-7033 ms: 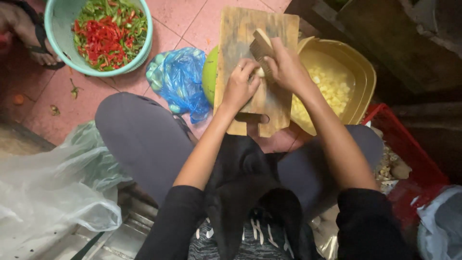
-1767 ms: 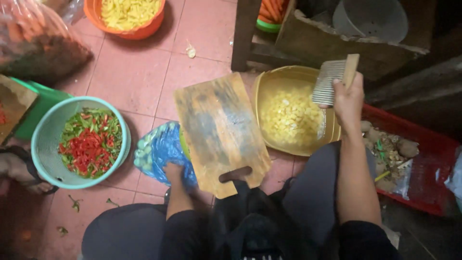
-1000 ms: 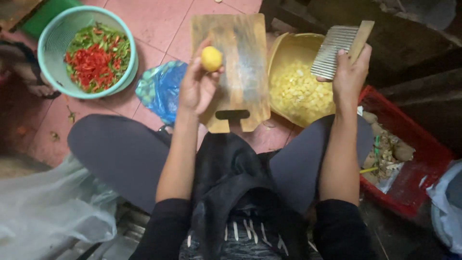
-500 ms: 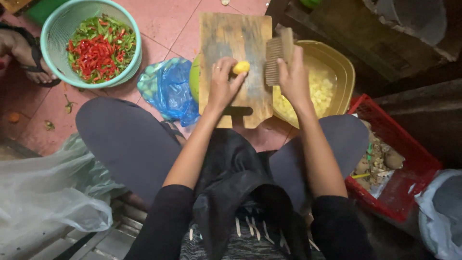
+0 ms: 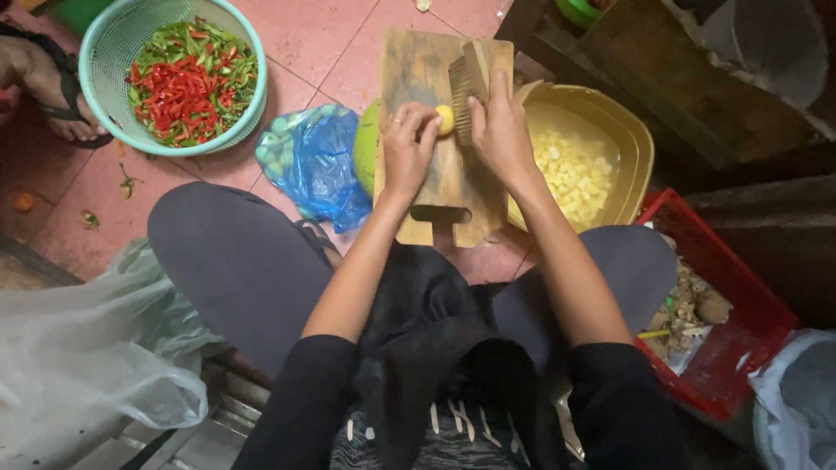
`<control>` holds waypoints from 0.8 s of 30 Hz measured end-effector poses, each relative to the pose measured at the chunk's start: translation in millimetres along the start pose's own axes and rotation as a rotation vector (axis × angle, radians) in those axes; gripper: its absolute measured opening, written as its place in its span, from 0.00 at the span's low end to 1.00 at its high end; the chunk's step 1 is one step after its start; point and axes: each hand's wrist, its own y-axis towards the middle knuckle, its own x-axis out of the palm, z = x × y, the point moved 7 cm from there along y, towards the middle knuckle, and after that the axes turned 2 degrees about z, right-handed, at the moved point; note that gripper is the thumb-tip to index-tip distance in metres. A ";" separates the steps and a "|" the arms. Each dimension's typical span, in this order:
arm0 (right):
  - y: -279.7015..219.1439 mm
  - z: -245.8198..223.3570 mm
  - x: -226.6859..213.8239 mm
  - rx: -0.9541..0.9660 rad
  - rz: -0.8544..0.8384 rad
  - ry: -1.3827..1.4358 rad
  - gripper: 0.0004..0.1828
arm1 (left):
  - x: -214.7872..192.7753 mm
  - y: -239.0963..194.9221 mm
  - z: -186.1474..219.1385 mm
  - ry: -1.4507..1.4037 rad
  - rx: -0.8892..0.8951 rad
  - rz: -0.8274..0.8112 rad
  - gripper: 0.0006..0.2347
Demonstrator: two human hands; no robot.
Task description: The person is slicing peeled potatoes into small pieces using a crinkle-cut knife on a wooden board.
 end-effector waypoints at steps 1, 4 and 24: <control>1.9 5.2 5.3 0.064 -0.031 -0.010 0.18 | -0.6 1.6 0.1 -0.016 -0.008 0.007 0.03; 3.8 -17.6 2.7 -0.160 0.055 -0.005 0.19 | -3.7 3.0 3.1 -0.058 -0.040 0.012 0.02; 31.3 23.4 16.7 -0.066 -0.067 -0.156 0.18 | 2.8 -0.2 -1.3 0.141 0.054 -0.009 0.12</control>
